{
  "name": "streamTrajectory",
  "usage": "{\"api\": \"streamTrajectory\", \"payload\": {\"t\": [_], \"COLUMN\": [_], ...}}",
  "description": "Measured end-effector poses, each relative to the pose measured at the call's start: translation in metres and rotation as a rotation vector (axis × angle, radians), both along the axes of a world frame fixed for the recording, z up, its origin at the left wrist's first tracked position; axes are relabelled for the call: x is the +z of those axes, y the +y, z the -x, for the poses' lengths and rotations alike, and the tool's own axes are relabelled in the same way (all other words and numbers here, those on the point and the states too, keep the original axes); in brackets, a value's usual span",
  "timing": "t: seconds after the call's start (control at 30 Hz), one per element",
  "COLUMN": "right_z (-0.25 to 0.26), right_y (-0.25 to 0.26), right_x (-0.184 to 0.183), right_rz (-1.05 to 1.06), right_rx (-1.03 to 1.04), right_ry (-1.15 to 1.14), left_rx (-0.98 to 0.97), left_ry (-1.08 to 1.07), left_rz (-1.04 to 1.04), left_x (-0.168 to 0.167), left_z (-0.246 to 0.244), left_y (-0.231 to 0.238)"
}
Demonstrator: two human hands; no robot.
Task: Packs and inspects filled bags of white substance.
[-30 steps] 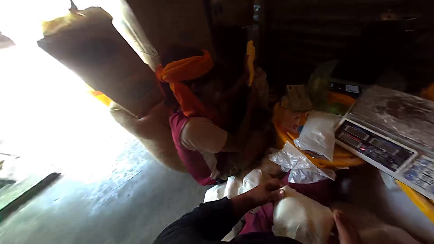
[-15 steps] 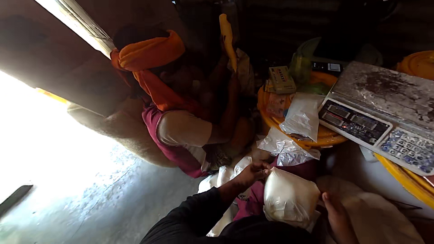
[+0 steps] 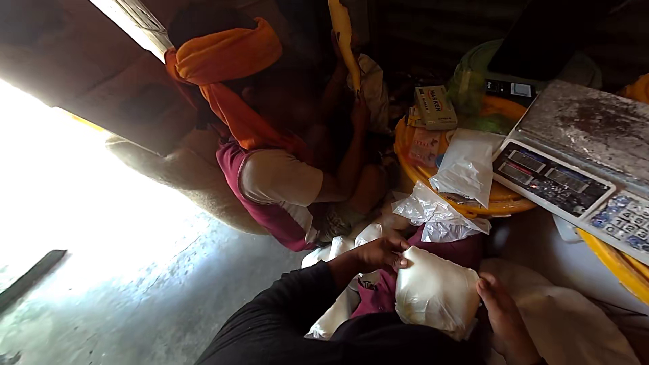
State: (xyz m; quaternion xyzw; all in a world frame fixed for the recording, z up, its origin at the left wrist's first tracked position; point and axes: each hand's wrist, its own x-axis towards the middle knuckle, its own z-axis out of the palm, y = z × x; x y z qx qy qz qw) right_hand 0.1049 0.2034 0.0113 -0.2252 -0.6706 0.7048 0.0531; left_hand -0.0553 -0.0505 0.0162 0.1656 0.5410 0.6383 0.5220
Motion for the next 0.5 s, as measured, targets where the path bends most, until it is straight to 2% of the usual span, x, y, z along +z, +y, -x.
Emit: {"api": "streamTrajectory", "payload": {"t": [0.13, 0.3, 0.37, 0.5], "right_z": [-0.004, -0.001, 0.0, -0.003], "right_y": [0.004, 0.011, 0.012, 0.022], "right_x": [0.001, -0.012, -0.01, -0.009], "right_rz": [0.03, 0.067, 0.06, 0.054], "right_rx": [0.097, 0.116, 0.133, 0.3], "right_ry": [0.111, -0.091, -0.044, 0.169], "left_rx": [0.069, 0.056, 0.027, 0.015], "left_ry": [-0.1, -0.119, -0.102, -0.059], "left_rz": [-0.055, 0.039, 0.011, -0.077], "left_x": [-0.009, -0.016, -0.013, -0.005], "left_z": [0.0, -0.001, -0.003, -0.004], "left_y": [-0.004, -0.002, -0.002, -0.002]}}
